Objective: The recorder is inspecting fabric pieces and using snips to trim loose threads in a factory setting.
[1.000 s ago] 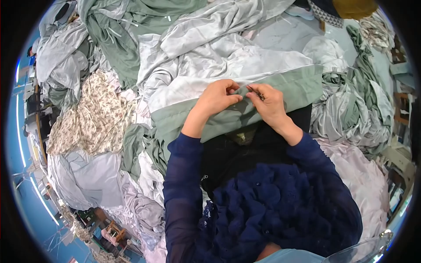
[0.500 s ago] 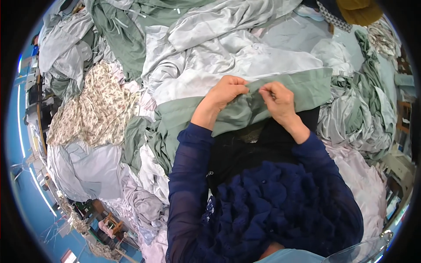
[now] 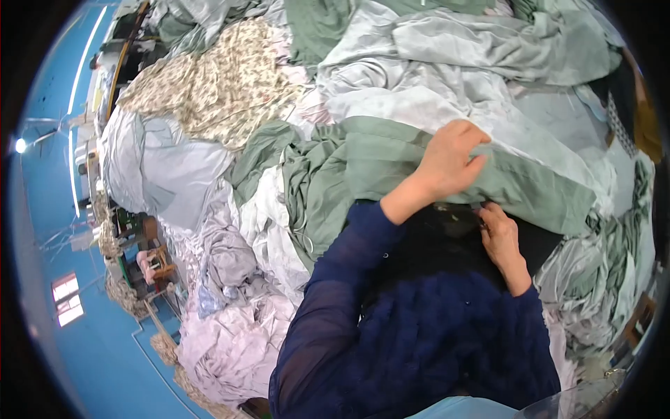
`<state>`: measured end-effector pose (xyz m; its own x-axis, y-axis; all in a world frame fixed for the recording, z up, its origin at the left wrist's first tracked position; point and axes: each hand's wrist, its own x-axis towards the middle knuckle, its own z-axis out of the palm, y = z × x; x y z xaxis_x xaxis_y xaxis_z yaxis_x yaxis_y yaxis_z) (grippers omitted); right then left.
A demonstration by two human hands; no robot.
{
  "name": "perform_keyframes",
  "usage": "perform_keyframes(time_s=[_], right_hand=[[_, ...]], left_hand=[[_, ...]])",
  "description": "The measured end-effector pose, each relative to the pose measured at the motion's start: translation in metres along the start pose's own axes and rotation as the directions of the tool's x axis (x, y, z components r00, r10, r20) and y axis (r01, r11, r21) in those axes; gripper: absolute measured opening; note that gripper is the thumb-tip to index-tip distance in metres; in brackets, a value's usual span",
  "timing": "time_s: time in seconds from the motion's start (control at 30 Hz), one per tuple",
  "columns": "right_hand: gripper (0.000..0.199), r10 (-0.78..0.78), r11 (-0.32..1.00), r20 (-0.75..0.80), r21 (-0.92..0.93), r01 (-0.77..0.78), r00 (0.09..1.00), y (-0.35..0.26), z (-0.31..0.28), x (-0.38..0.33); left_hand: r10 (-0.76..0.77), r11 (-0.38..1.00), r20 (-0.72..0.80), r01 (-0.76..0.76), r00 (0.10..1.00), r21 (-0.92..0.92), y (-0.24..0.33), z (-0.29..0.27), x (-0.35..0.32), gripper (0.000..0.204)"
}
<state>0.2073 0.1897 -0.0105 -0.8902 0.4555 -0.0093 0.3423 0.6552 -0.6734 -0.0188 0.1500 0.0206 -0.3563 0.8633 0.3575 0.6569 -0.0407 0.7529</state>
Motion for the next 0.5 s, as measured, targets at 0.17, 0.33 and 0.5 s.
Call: perform_keyframes(time_s=[0.17,0.33,0.5], right_hand=[[0.028,0.070,0.995,0.021,0.068,-0.071,0.997,0.000,-0.005,-0.003],[0.021,0.061,0.989,-0.271,0.146,-0.022,0.961,0.005,-0.014,0.016],[0.027,0.157,0.987,-0.442,0.040,-0.156,0.883,0.018,-0.031,0.043]], left_hand=[[-0.191,0.975,-0.253,0.212,0.948,0.059,-0.003,-0.060,-0.049,0.019],[-0.439,0.896,-0.436,0.419,0.785,-0.147,-0.030,-0.102,-0.082,0.009],[-0.622,0.775,-0.365,0.480,0.693,-0.410,-0.047,-0.106,-0.098,0.009]])
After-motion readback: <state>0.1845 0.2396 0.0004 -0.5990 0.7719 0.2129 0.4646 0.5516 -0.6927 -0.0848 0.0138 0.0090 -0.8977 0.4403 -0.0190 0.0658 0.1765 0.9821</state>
